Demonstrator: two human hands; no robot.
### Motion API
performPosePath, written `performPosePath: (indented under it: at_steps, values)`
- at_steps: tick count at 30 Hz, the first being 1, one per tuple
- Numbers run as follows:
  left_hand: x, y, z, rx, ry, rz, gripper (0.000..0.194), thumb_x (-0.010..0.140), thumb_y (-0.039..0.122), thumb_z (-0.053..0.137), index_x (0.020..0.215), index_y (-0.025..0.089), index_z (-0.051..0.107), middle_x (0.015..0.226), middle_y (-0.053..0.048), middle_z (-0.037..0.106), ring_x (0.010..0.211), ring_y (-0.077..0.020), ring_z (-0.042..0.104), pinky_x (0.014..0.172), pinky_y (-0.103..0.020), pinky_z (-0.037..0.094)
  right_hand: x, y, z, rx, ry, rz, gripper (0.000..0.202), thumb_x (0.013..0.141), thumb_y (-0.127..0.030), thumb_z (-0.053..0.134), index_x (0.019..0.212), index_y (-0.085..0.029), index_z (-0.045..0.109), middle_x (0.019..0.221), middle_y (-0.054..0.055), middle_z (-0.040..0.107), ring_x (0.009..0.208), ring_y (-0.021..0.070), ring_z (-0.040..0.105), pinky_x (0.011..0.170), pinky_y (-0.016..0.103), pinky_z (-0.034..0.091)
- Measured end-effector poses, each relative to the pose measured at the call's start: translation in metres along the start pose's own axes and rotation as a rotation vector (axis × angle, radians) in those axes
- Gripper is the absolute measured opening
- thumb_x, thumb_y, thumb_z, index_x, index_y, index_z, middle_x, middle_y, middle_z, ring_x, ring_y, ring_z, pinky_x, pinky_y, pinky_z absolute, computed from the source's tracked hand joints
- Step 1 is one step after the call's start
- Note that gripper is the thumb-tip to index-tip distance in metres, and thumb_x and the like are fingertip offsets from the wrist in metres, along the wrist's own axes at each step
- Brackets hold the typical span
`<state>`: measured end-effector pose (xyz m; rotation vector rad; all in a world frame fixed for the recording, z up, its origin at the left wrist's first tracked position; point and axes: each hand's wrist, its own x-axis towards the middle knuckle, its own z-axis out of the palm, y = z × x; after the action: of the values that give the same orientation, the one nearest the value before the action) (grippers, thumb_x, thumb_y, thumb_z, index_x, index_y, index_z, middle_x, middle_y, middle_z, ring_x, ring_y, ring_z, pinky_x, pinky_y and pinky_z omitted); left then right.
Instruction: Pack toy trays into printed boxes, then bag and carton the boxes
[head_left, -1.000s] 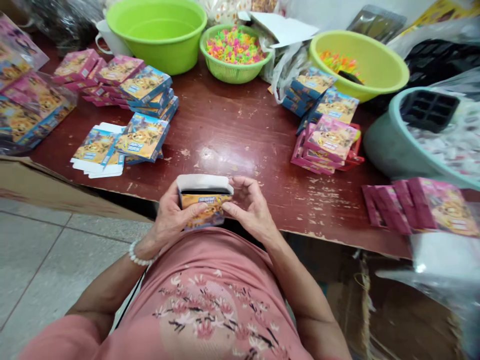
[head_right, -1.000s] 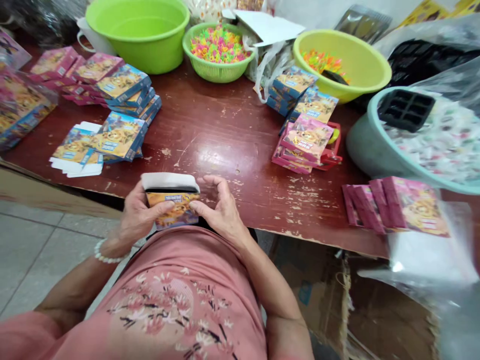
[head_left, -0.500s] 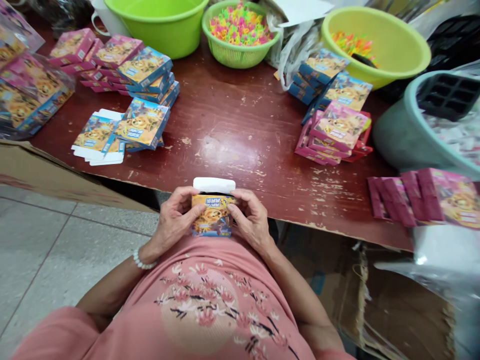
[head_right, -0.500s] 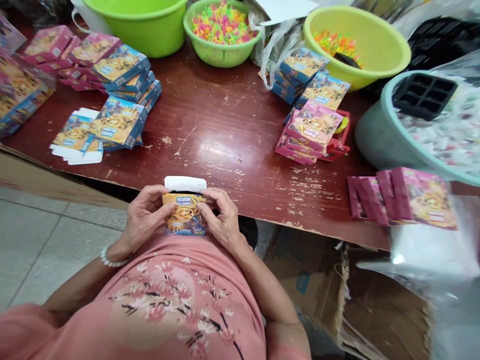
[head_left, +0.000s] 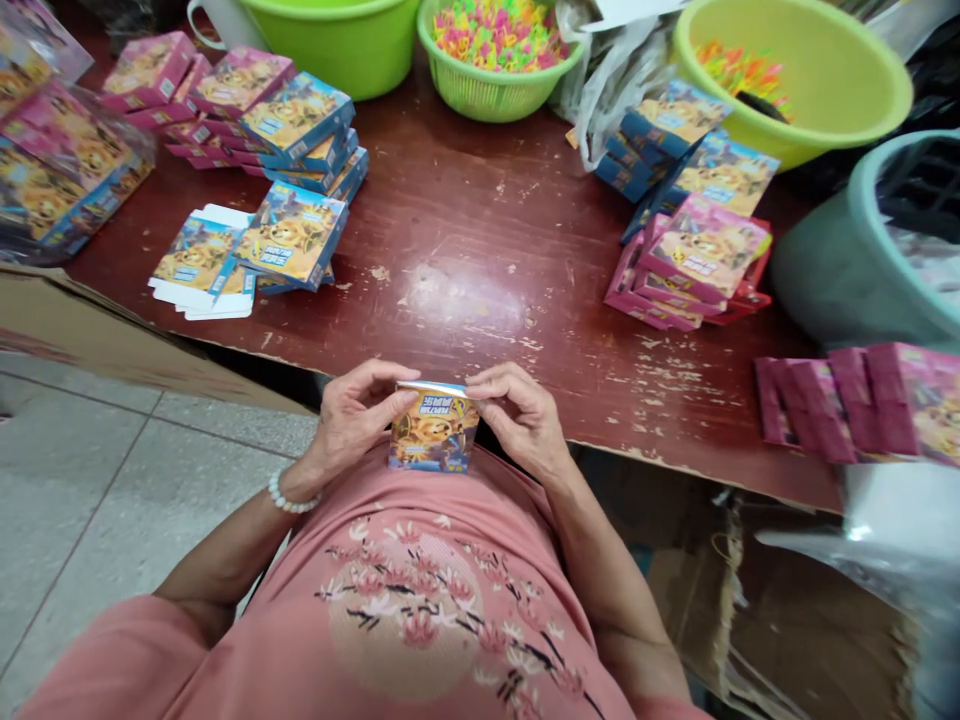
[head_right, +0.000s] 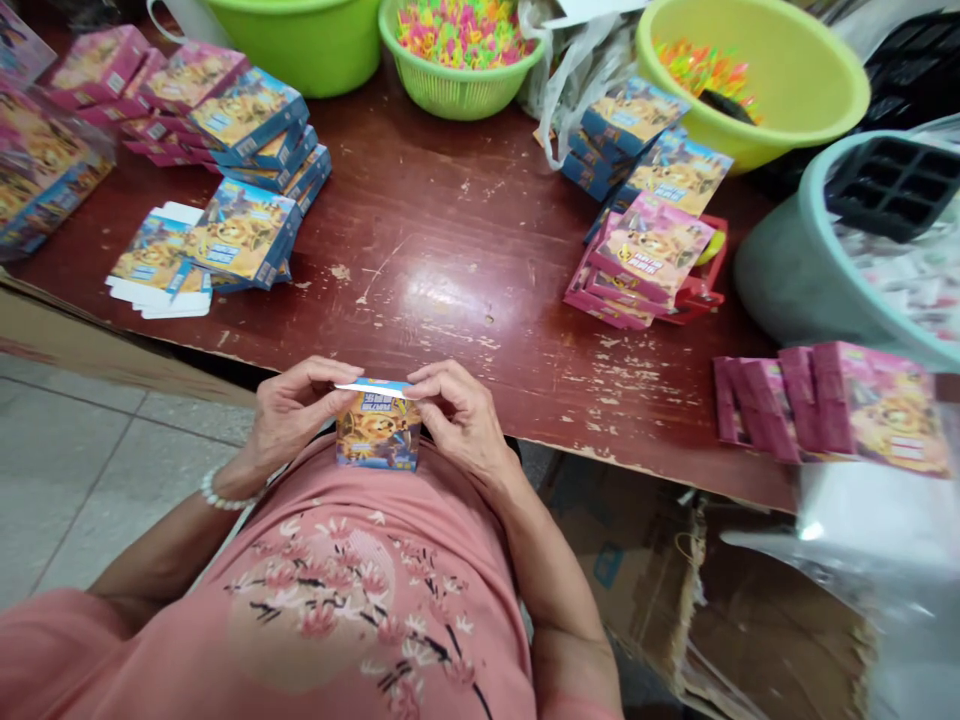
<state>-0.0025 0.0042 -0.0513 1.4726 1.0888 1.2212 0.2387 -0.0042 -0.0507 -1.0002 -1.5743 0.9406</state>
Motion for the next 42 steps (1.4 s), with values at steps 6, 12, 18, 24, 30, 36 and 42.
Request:
performPosePath:
  at_steps: [6, 12, 18, 24, 30, 36, 42]
  values:
    - [0.003, 0.002, -0.012, 0.086, -0.13, 0.01, 0.013, 0.088, 0.028, 0.084, 0.099, 0.022, 0.079, 0.107, -0.007, 0.077, 0.1, -0.0189, 0.073, 0.087, -0.03, 0.059, 0.004, -0.005, -0.003, -0.056, -0.039, 0.069, 0.005, 0.089, -0.028, 0.078, 0.088, -0.024, 0.076, 0.092, 0.003, 0.075, 0.083, 0.0164, 0.068, 0.076, 0.032, 0.053]
    - [0.013, 0.013, -0.011, 0.059, -0.158, -0.209, 0.022, 0.086, 0.036, 0.085, 0.099, 0.02, 0.078, 0.09, -0.004, 0.076, 0.077, -0.0143, 0.068, 0.068, -0.024, 0.057, 0.022, -0.008, 0.002, 0.09, -0.063, 0.349, 0.008, 0.076, -0.027, 0.078, 0.077, -0.02, 0.076, 0.073, 0.0, 0.07, 0.064, 0.012, 0.058, 0.061, 0.027, 0.046]
    - [0.03, 0.019, -0.01, -0.05, -0.189, -0.288, 0.021, 0.076, 0.033, 0.091, 0.08, 0.018, 0.076, 0.077, -0.003, 0.072, 0.066, -0.0124, 0.063, 0.057, -0.022, 0.052, 0.031, -0.007, 0.002, 0.18, -0.062, 0.421, 0.009, 0.069, -0.026, 0.081, 0.068, -0.02, 0.075, 0.066, -0.002, 0.07, 0.061, 0.0109, 0.058, 0.059, 0.025, 0.046]
    - [0.043, 0.019, -0.006, -0.122, -0.214, -0.381, 0.02, 0.07, 0.03, 0.092, 0.072, 0.018, 0.076, 0.068, -0.002, 0.071, 0.058, -0.0133, 0.062, 0.052, -0.024, 0.051, 0.035, -0.006, -0.005, 0.283, -0.113, 0.535, 0.015, 0.068, -0.03, 0.084, 0.069, -0.019, 0.075, 0.064, -0.002, 0.069, 0.055, 0.0095, 0.055, 0.054, 0.024, 0.045]
    - [0.042, 0.017, -0.011, -0.085, -0.241, -0.294, 0.019, 0.076, 0.031, 0.089, 0.07, 0.019, 0.076, 0.073, -0.003, 0.072, 0.064, -0.0138, 0.063, 0.058, -0.026, 0.052, 0.03, -0.005, -0.009, 0.207, -0.116, 0.365, 0.015, 0.076, -0.033, 0.086, 0.072, -0.021, 0.078, 0.08, 0.002, 0.075, 0.072, 0.0142, 0.065, 0.066, 0.028, 0.052]
    - [0.037, 0.021, -0.017, -0.06, -0.34, -0.202, 0.017, 0.084, 0.031, 0.085, 0.074, 0.02, 0.078, 0.081, -0.005, 0.074, 0.074, -0.015, 0.066, 0.067, -0.027, 0.055, 0.02, -0.002, -0.008, 0.271, -0.112, 0.367, 0.023, 0.077, -0.042, 0.089, 0.075, -0.022, 0.079, 0.08, 0.002, 0.075, 0.074, 0.0144, 0.067, 0.071, 0.03, 0.055]
    - [0.057, 0.029, -0.015, -0.036, -0.393, -0.275, 0.026, 0.073, 0.036, 0.092, 0.063, 0.019, 0.075, 0.068, -0.005, 0.072, 0.06, -0.0145, 0.063, 0.055, -0.026, 0.053, 0.033, -0.006, -0.003, 0.188, -0.136, 0.412, 0.022, 0.076, -0.038, 0.086, 0.072, -0.02, 0.075, 0.07, 0.0, 0.072, 0.062, 0.0125, 0.061, 0.058, 0.027, 0.048]
